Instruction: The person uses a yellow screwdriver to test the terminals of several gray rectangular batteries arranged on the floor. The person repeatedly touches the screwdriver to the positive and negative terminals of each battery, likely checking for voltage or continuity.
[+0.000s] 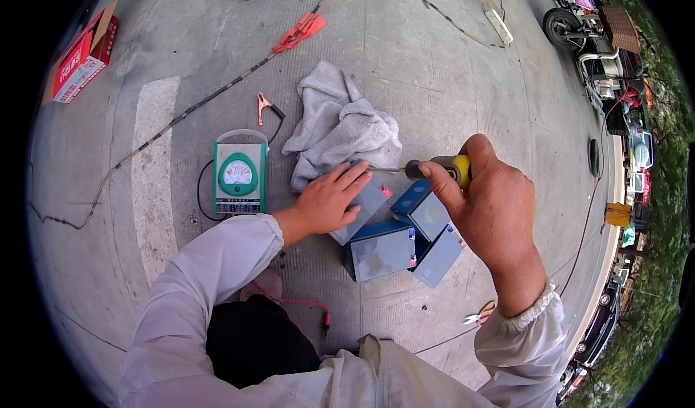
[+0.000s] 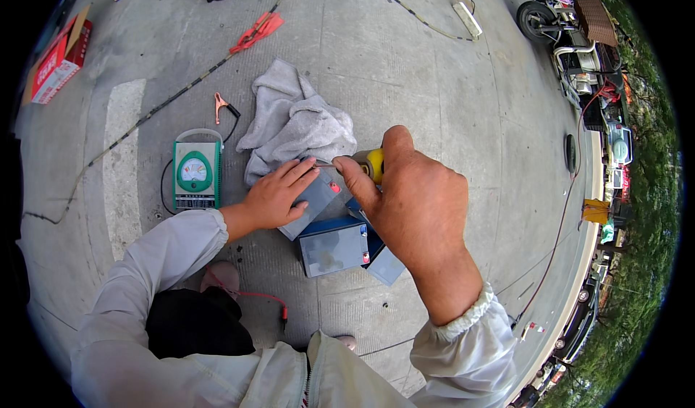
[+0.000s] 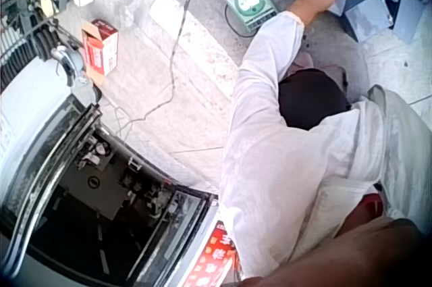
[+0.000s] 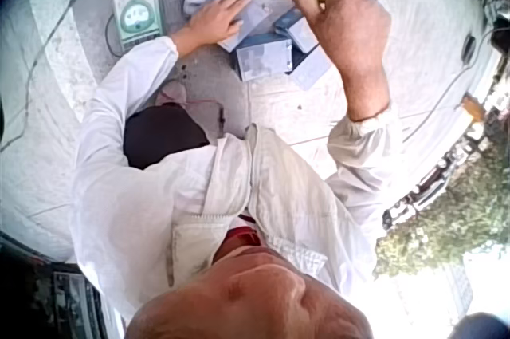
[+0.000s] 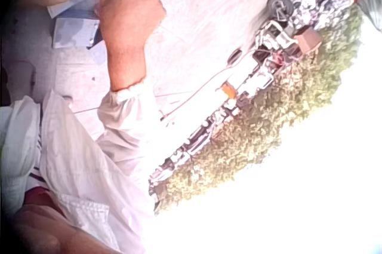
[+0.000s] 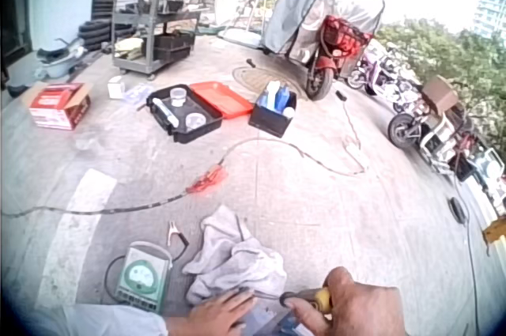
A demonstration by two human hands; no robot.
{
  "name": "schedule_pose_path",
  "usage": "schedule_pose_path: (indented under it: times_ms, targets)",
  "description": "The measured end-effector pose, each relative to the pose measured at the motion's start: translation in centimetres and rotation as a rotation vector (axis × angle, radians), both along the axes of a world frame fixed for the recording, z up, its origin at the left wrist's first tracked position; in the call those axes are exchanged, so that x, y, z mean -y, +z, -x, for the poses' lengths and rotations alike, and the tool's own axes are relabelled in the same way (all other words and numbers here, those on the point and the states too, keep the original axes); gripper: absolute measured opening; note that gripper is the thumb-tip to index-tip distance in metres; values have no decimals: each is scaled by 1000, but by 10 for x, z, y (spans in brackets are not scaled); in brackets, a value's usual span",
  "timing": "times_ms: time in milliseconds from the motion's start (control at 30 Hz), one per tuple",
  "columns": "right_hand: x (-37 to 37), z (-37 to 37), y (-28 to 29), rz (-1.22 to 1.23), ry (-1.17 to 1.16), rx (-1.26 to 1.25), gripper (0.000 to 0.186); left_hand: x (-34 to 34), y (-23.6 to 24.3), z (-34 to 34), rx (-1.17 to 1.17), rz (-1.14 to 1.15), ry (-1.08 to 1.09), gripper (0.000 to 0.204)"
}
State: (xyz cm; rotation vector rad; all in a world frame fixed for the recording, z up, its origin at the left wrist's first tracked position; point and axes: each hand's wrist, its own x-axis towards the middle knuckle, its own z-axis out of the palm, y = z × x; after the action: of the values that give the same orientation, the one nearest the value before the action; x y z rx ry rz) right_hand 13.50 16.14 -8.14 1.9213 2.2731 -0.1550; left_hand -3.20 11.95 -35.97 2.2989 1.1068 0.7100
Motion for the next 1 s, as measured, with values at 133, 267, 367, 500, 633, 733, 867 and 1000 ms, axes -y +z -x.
schedule_pose_path:
  times_ms: [133,267,367,500,633,733,867,1000]
  targets:
    - [3,-8,-8,-144,138,-243,45,-1,1,-2,-1,17,-22,71]
    - [5,-8,-4,-104,170,-142,42,-1,1,-4,-4,10,-13,70]
    - [-2,-2,2,62,-44,54,38,0,-1,-3,-3,-10,-1,70]
    - [4,-11,-5,-134,183,-293,35,1,0,-4,5,-4,-3,70]
    - [4,-10,-9,-66,239,-341,28,1,0,0,2,9,0,70]
    - [0,0,-6,1,126,-122,27,0,-2,5,0,-3,1,70]
    - [3,0,-6,-17,159,-377,29,-4,1,6,-34,43,-15,70]
    - [7,-15,-6,-55,262,-354,27,-9,12,-2,-53,30,-43,68]
